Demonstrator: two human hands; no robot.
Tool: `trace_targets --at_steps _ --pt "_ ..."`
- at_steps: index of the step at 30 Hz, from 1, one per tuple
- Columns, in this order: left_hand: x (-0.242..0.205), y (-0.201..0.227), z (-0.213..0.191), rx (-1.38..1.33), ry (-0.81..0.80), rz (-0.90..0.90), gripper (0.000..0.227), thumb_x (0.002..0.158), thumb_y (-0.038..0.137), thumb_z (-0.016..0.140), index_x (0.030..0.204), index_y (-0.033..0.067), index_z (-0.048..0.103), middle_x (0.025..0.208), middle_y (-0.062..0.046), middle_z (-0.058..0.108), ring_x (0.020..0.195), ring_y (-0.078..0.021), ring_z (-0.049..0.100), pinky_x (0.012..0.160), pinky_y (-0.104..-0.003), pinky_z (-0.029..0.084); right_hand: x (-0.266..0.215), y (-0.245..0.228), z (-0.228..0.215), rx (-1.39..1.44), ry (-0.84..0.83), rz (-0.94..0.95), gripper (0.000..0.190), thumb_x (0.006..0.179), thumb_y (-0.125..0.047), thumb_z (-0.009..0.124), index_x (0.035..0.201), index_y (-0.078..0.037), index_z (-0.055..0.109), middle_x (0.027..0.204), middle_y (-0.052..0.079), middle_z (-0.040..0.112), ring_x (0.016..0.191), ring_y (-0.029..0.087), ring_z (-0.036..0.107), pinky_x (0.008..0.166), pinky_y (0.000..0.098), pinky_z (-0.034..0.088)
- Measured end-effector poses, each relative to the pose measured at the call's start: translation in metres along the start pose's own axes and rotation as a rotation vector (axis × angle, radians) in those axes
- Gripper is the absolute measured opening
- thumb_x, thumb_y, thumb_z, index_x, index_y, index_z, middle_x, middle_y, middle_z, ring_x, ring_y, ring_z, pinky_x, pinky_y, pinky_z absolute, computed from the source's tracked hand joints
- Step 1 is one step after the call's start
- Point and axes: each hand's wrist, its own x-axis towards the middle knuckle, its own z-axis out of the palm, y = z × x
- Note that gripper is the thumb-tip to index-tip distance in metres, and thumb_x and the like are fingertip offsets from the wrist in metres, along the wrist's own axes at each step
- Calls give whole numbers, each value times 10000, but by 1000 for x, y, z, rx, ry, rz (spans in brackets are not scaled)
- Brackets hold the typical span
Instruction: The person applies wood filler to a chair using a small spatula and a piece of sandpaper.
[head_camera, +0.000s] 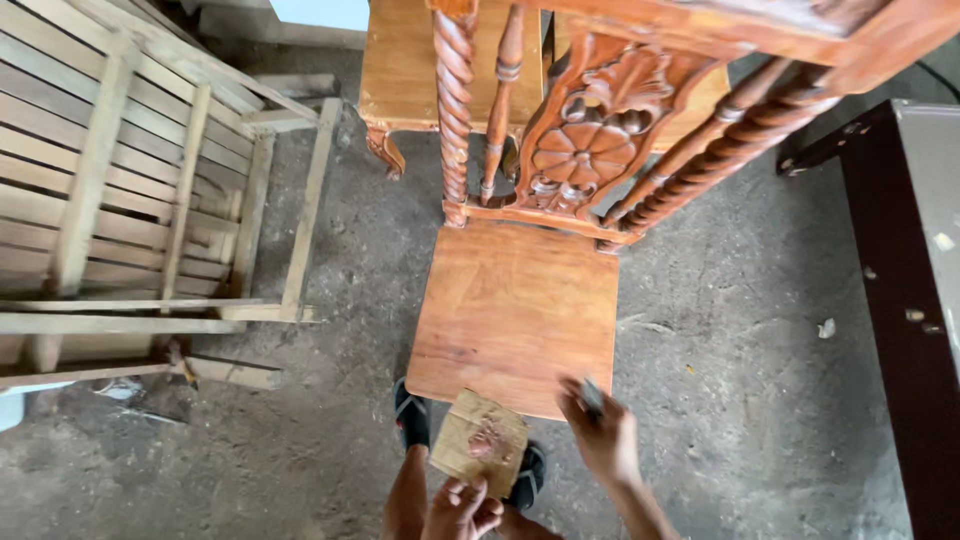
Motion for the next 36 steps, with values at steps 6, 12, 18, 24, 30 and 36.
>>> trace_targets --at_steps 6,12,18,24,30,36 --pt "26 92 -18 32 59 53 315 854 252 752 1148 147 713 811 -65 760 628 -209 689 585 -391 583 166 -28 158 225 -56 -305 554 976 -6 636 1515 -4 507 1093 69 556 959 97 474 789 266 412" --pt "28 216 1 66 112 66 295 876 224 737 1164 171 701 776 -70 747 647 -220 731 584 -401 613 264 -31 258 427 103 -139 637 862 30 550 1490 -69 495 617 -53 361 553 54 330 464 280 303" --pt "51 252 -20 111 112 81 298 864 210 742 1158 177 714 780 -75 744 655 -219 742 608 -416 635 267 -31 274 336 214 -86 655 882 69 540 1519 -84 505 634 -16 360 575 60 323 495 272 317" --pt "93 222 -71 173 56 83 317 866 254 726 1168 160 708 862 -61 744 698 -195 722 649 -398 619 236 -41 255 323 198 -207 659 914 107 550 1519 -154 539 706 -32 484 622 41 406 559 238 369" --pt "118 247 -19 256 41 169 319 923 293 709 1178 102 716 960 -49 716 796 -158 664 751 -365 594 230 -39 259 433 -62 -298 386 946 93 606 1311 -32 612 1156 148 587 648 66 550 585 235 457" --pt "137 252 40 213 -11 306 326 890 307 706 1137 96 675 1027 7 709 877 -104 650 722 -332 564 169 -11 174 513 183 -106 385 1049 -53 570 1424 -8 641 1156 98 663 645 13 466 589 181 421"
